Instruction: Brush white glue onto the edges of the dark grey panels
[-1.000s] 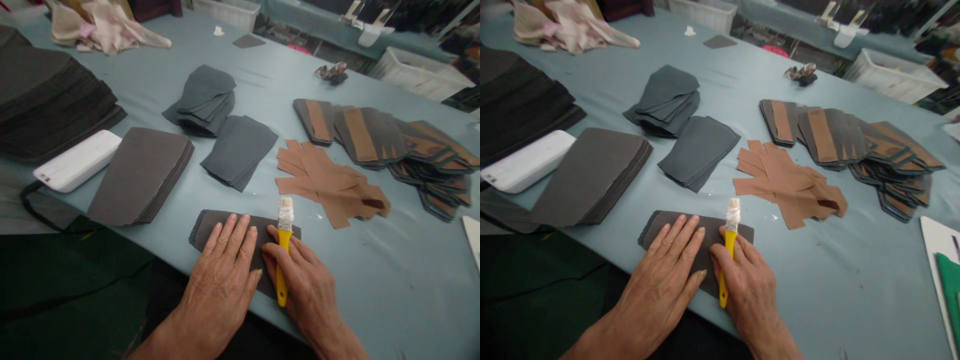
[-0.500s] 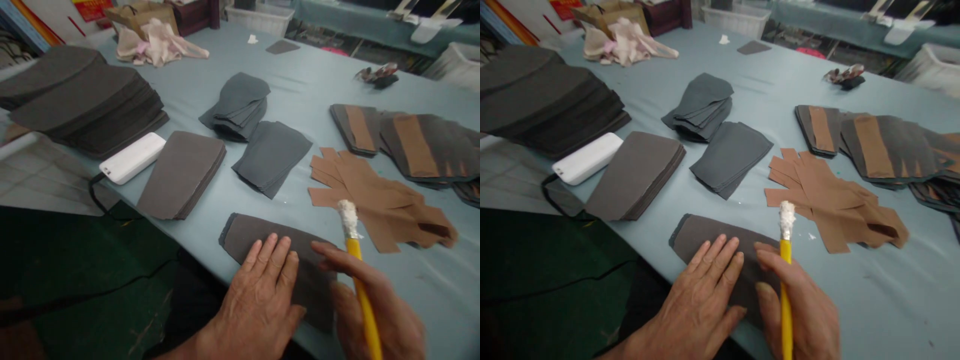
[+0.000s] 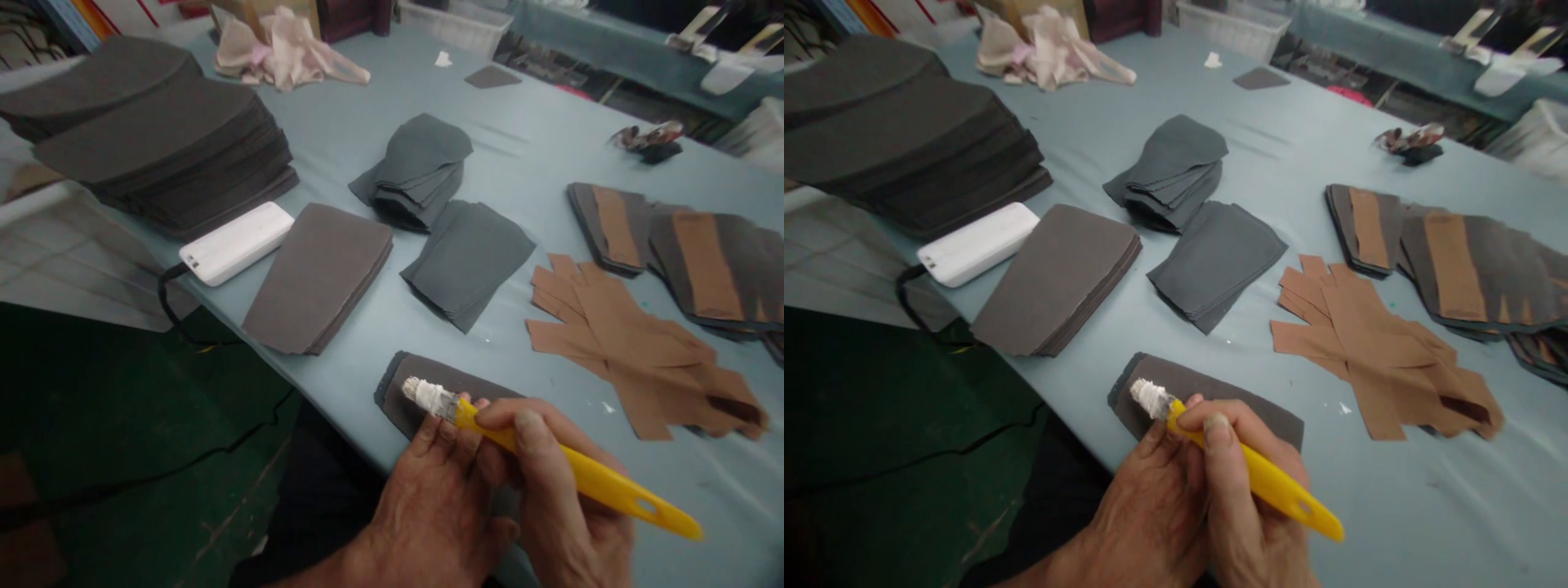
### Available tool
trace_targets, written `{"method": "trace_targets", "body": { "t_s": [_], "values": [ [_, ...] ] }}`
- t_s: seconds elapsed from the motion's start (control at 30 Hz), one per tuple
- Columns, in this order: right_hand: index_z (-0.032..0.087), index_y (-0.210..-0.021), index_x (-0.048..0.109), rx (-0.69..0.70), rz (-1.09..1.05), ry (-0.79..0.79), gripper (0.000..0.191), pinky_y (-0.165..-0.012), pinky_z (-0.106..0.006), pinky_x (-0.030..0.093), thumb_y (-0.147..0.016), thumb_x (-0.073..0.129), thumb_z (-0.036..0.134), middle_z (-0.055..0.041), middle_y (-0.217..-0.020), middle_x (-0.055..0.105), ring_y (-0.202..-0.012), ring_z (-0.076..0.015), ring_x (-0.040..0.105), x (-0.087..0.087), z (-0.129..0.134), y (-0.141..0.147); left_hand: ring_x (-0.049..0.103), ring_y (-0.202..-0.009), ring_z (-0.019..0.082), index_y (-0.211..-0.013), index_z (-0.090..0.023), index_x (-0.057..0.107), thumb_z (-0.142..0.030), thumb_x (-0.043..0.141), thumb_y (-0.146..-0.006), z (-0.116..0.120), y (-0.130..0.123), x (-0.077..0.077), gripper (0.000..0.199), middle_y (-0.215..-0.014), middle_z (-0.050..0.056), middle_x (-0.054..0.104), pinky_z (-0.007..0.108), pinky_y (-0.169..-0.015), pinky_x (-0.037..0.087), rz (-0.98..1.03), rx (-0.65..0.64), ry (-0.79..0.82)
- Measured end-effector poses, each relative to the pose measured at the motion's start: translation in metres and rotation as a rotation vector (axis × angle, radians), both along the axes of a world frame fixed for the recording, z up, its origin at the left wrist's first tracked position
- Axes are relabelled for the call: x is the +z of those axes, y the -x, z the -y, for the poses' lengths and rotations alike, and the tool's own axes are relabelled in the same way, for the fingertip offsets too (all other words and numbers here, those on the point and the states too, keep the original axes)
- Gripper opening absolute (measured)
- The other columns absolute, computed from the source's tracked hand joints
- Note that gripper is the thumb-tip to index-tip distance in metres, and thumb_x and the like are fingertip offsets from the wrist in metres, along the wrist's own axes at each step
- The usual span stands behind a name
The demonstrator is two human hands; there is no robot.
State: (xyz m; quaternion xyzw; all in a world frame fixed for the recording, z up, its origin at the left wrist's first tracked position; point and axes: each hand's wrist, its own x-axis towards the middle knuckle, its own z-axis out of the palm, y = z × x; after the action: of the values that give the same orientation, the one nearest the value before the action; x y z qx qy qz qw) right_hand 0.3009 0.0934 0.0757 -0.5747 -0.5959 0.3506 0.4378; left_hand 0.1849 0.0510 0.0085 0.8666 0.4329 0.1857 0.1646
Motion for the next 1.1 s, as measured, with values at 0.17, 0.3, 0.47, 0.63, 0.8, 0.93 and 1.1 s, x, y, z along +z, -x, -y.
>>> {"method": "trace_targets", "body": {
  "t_s": [0.17,0.3,0.47,0.63,0.8,0.93,1.1],
  "values": [
    [0.022,-0.075,0.075,-0.094,-0.096,0.041,0.043,-0.043,-0.017,0.047,-0.098,0.065,0.056,0.0009,-0.053,0.059,-0.047,-0.0118,0.059,-0.003,-0.011,0.009,0.041,-0.155,0.031,-0.163,-0.001,0.033,-0.049,0.039,-0.111,-0.001,0.003,0.005,0.071,-0.166,0.017,0.047,0.046,-0.133,0.026,0.002,0.007,0.002],
    [0.021,-0.077,0.074,-0.124,-0.177,0.115,0.041,-0.044,-0.018,0.046,-0.095,0.069,0.057,0.0021,-0.052,0.056,-0.047,-0.0118,0.056,-0.006,-0.012,0.013,0.045,-0.153,0.032,-0.162,-0.001,0.035,-0.050,0.038,-0.111,-0.003,0.004,0.006,0.071,-0.167,0.016,0.046,0.045,-0.132,0.024,-0.013,0.043,-0.066],
    [0.020,-0.079,0.072,-0.145,-0.204,0.192,0.042,-0.043,-0.020,0.044,-0.093,0.071,0.060,0.0018,-0.055,0.059,-0.047,-0.0118,0.056,-0.008,-0.012,0.016,0.045,-0.153,0.034,-0.161,-0.001,0.036,-0.048,0.038,-0.110,-0.005,0.004,0.009,0.069,-0.166,0.017,0.047,0.046,-0.132,0.024,-0.032,0.011,-0.019],
    [0.020,-0.075,0.070,-0.076,-0.249,0.221,0.040,-0.046,-0.020,0.047,-0.096,0.068,0.054,0.0036,-0.050,0.054,-0.044,-0.0103,0.052,-0.007,-0.011,0.021,0.042,-0.154,0.032,-0.166,-0.004,0.028,-0.044,0.042,-0.109,-0.007,0.003,0.014,0.071,-0.167,0.014,0.047,0.044,-0.133,0.019,-0.022,0.005,-0.004],
    [0.020,-0.075,0.069,-0.126,-0.253,0.229,0.040,-0.043,-0.018,0.044,-0.094,0.070,0.054,0.0041,-0.050,0.054,-0.043,-0.0101,0.053,-0.004,-0.012,0.023,0.041,-0.155,0.034,-0.165,-0.004,0.030,-0.044,0.037,-0.111,-0.009,0.006,0.017,0.067,-0.168,0.015,0.045,0.047,-0.133,0.018,-0.063,-0.043,0.052],
    [0.020,-0.076,0.069,-0.155,-0.252,0.243,0.041,-0.042,-0.019,0.044,-0.093,0.071,0.057,0.0036,-0.051,0.055,-0.043,-0.0106,0.052,-0.007,-0.015,0.021,0.038,-0.156,0.037,-0.163,0.001,0.032,-0.046,0.035,-0.111,-0.011,0.007,0.021,0.070,-0.169,0.019,0.042,0.048,-0.130,0.024,-0.103,-0.063,0.084],
    [0.019,-0.081,0.072,-0.142,-0.232,0.247,0.042,-0.044,-0.019,0.047,-0.093,0.071,0.060,0.0027,-0.053,0.059,-0.045,-0.0106,0.055,-0.013,-0.016,0.019,0.043,-0.153,0.036,-0.164,-0.003,0.033,-0.047,0.035,-0.111,-0.011,0.005,0.022,0.069,-0.164,0.019,0.048,0.047,-0.128,0.027,-0.125,-0.034,0.022]
  ]
}}
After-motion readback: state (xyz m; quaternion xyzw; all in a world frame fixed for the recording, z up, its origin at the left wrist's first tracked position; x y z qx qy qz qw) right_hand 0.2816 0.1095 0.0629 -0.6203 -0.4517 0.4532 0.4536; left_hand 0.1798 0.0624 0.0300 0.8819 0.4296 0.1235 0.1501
